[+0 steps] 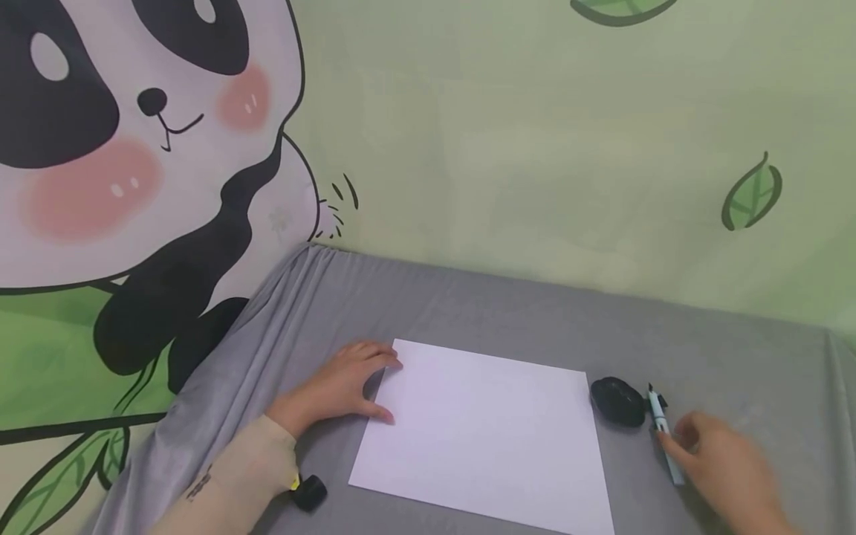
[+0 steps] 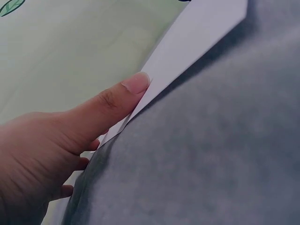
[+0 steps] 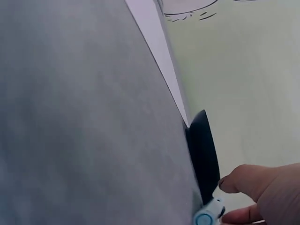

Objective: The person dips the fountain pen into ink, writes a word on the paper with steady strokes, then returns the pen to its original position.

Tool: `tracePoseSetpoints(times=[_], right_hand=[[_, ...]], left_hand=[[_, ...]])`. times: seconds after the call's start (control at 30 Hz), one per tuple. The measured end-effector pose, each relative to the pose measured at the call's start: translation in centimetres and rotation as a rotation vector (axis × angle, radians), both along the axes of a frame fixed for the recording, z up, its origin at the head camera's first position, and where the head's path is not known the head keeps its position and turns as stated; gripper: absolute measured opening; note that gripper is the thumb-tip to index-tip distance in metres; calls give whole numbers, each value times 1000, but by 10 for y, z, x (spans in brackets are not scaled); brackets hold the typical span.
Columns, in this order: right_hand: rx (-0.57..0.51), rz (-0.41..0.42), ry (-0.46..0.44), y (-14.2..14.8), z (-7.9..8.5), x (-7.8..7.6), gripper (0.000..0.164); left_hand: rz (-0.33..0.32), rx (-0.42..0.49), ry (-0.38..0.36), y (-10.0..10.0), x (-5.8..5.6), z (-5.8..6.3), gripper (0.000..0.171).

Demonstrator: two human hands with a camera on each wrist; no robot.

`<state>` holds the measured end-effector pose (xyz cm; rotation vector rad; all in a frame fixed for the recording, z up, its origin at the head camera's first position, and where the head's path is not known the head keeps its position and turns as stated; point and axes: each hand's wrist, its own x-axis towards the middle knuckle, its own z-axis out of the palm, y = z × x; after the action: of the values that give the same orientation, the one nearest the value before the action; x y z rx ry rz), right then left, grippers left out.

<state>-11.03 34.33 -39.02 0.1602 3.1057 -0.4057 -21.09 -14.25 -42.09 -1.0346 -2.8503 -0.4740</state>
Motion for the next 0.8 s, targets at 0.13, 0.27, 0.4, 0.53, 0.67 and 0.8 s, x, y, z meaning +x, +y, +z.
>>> tracePoseSetpoints(times=[0.13,0.27,0.4,0.53,0.67,0.8], right_hand=[[5,-41,-52,-3,-5,-1,40],[-2,-70,-83,-3,-10,-1,39],[-12,-75,-56,-2,-15,-1,32],[-17,-90,-50,-2,-18,-3,28],[-19,-111,-46,-2,-20,-4,26],[-32,-92,11,-2,-16,-1,26]], left_hand=[[-3,1,-4,0,1,0,77],[-13,1,8,0,0,-1,77],[-8,8,3,1,1,-1,77],[0,5,4,1,0,0,77],[4,1,2,1,0,1,77],[9,6,-12,0,1,1,76]])
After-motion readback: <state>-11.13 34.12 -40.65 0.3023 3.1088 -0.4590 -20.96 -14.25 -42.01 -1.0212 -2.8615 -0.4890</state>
